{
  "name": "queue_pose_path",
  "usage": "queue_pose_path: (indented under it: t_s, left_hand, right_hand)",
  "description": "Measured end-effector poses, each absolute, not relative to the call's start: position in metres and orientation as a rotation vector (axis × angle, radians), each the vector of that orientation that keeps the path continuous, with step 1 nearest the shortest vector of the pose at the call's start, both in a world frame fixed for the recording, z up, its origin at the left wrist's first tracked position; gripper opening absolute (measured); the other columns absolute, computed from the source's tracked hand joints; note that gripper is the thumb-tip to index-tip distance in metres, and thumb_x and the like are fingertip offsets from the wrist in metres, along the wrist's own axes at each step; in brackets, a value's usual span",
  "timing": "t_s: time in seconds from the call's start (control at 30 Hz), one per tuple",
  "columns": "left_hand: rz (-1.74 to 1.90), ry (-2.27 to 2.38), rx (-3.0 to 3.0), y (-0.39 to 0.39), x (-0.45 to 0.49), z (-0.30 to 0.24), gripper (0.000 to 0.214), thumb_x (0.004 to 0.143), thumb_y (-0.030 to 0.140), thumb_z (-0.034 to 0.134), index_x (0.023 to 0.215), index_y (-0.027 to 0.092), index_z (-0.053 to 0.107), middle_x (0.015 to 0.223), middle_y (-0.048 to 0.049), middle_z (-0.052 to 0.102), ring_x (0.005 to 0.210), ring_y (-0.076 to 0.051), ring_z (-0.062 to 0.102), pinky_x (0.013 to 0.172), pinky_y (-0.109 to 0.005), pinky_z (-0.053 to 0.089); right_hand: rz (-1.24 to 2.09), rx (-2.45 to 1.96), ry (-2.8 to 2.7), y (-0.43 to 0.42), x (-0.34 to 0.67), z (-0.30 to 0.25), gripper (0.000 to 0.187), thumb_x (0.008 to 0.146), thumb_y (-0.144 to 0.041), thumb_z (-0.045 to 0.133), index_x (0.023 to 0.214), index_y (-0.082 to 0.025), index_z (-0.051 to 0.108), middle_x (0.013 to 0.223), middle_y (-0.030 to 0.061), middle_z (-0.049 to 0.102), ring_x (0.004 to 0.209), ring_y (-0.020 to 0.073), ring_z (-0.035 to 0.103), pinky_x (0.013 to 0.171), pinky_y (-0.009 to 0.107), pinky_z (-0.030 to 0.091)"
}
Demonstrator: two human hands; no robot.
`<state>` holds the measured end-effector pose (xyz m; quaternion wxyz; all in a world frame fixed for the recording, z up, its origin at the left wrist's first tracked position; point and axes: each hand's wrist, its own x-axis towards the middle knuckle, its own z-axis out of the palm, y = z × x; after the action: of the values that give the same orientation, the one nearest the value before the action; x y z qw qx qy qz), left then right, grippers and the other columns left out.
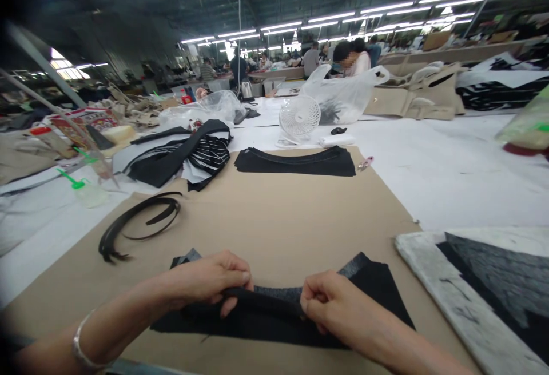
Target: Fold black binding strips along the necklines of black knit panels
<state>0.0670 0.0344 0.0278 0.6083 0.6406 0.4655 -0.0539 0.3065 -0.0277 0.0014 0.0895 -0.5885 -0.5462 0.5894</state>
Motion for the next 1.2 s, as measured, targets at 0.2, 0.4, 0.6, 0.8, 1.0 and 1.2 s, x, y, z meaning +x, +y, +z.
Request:
queue_pose_path:
  t_s: [0.2,0.4,0.6,0.8,1.0,1.2]
  left_hand:
    - [-0.085,1.032,1.431,0.031,0.063,0.033,0.032,0.083,0.045,0.046,0.077,0.017,0.061,0.048,0.0051,0.053,0.037,-0.007,0.025,0.037,-0.021,0.015]
    - [-0.021,1.055,1.444,0.025,0.067,0.026,0.013,0.063,0.026,0.062,0.069,0.014,0.063,0.049,0.0050,0.054,0.047,-0.007,0.040,0.047,-0.020,0.025]
    - [-0.012,1.262,1.674,0.017,0.087,0.007,0.011,0.063,0.020,0.053,0.066,0.016,0.063,0.053,0.0026,0.058,0.051,-0.012,0.050,0.048,-0.022,0.032]
    - [-0.022,1.363,1.792,0.016,0.095,0.003,0.011,0.067,0.021,0.054,0.068,0.017,0.064,0.058,-0.0004,0.065,0.055,-0.014,0.057,0.050,-0.022,0.033]
    - [-0.041,1.387,1.864,0.018,0.098,-0.002,0.011,0.069,0.019,0.054,0.068,0.018,0.065,0.060,-0.0011,0.066,0.056,-0.015,0.058,0.053,-0.024,0.033]
    - [-0.074,1.411,1.909,0.017,0.102,-0.006,0.013,0.071,0.021,0.054,0.070,0.017,0.067,0.063,-0.0022,0.067,0.059,-0.016,0.059,0.054,-0.025,0.034]
  right_hand:
    - [1.736,-1.704,-1.686,-0.029,0.309,0.005,0.014,0.069,-0.031,0.052,0.066,-0.018,0.047,0.052,-0.0058,0.039,0.050,0.0087,0.029,0.048,0.023,0.017]
    - [1.503,-1.725,-1.878,-0.033,0.309,0.008,0.018,0.074,-0.035,0.055,0.068,-0.018,0.052,0.053,-0.0068,0.034,0.052,0.0099,0.029,0.050,0.025,0.018]
    - [1.048,-2.023,-2.132,-0.041,0.300,0.017,0.015,0.084,-0.021,0.050,0.069,-0.019,0.052,0.065,-0.0011,0.057,0.062,0.0134,0.049,0.055,0.026,0.024]
    - [0.951,-2.138,-2.183,-0.038,0.296,0.016,0.014,0.086,-0.021,0.053,0.073,-0.021,0.058,0.069,0.0006,0.064,0.066,0.0166,0.057,0.057,0.028,0.024]
    - [0.852,-2.178,-2.206,-0.034,0.295,0.007,0.015,0.085,-0.022,0.052,0.072,-0.021,0.059,0.069,0.0030,0.064,0.066,0.0188,0.059,0.056,0.028,0.023]
    - [0.843,-2.182,-2.197,-0.032,0.294,0.003,0.016,0.085,-0.021,0.051,0.071,-0.021,0.058,0.069,0.0030,0.065,0.066,0.0196,0.059,0.056,0.028,0.021]
